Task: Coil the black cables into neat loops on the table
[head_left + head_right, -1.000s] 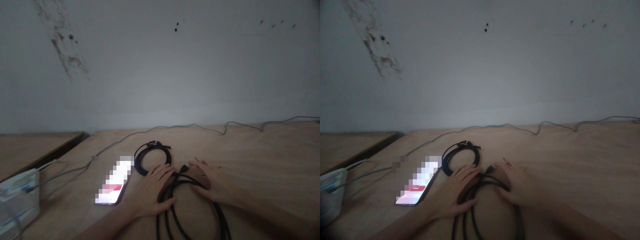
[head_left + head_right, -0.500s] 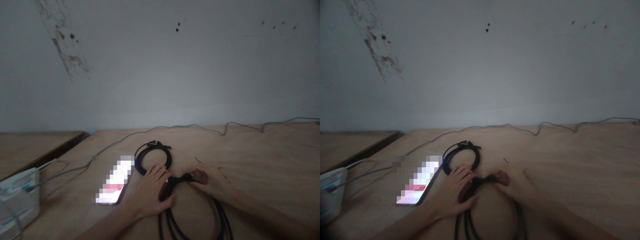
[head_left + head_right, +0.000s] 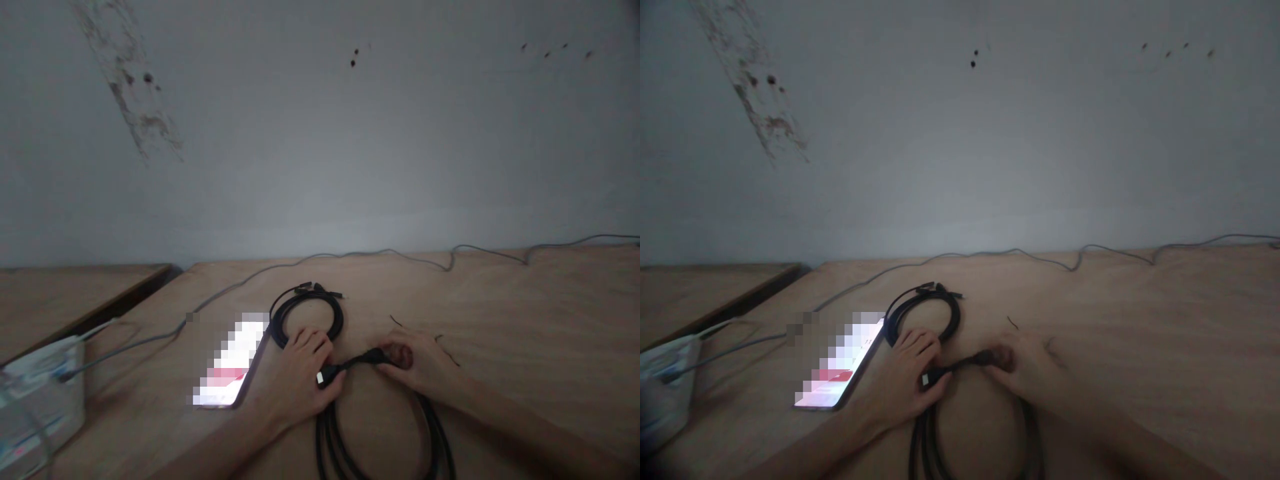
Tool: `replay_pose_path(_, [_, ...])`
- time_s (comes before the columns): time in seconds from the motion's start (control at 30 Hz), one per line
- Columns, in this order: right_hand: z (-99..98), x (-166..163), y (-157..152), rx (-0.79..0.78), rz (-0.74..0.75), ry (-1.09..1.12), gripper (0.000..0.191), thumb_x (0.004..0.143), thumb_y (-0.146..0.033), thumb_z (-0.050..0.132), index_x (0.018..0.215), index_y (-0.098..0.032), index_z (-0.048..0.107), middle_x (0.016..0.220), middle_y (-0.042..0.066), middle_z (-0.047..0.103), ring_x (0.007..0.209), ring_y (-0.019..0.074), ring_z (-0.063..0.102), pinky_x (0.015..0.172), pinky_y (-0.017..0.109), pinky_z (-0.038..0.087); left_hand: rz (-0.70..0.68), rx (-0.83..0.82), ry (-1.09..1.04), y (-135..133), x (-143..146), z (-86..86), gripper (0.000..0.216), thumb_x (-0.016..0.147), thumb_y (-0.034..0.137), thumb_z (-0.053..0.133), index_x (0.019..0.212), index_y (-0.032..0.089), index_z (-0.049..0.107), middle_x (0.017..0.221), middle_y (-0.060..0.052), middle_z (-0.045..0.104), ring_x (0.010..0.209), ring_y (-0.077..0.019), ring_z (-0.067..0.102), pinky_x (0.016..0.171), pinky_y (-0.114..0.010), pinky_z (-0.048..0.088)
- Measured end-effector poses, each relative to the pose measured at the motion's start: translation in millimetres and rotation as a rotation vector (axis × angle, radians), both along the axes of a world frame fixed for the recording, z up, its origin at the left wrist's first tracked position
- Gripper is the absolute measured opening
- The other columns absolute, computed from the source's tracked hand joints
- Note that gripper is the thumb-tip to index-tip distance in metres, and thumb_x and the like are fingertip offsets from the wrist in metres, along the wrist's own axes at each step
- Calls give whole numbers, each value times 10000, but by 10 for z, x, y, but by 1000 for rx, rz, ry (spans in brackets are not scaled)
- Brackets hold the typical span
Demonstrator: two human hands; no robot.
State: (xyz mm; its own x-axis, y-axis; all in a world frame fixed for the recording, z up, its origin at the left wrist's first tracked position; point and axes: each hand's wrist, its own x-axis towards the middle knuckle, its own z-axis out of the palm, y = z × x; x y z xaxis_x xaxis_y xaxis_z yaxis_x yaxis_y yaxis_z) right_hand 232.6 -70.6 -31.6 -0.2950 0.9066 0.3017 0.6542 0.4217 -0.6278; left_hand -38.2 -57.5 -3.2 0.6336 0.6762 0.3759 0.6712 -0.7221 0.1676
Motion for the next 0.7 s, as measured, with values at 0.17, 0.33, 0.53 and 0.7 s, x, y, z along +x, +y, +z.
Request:
replay_pose_path(0.17, [-59,14,3,18,-31,-7,123,837,-338,778,901,-237,751,739,-9,668,662,187,612,610,311,498,31,14,17,-17,-12,64,222,900,333,679,753,203,575,1027,-88,673,1076,-319,587,985,-515,466])
replay_pose_path(0.33, [-88,44,-3,-12,-22,-8,186,880,-422,764,940,-245,764,740,-10,666,634,167,589,573,287,478,55,30,13,-6,-9,50,263,904,353,696,718,204,583,974,-73,672,1048,-310,592,981,-503,464])
replay_pose_path(0.53, [-20,87,-84,48,21,-64,295,778,-363,817,1042,-249,751,842,7,702,720,193,626,660,310,512,15,-14,-3,12,-71,49,232,997,401,581,888,205,642,1017,-82,678,1050,-305,589,974,-491,456])
replay_pose_path(0.7, [-62,50,-115,29,-3,-70,249,785,-211,722,1033,-236,741,769,-12,672,658,166,599,589,276,464,-380,-115,22,95,-181,125,661,861,754,601,1223,203,642,1180,-134,681,1112,-345,604,1020,-496,450])
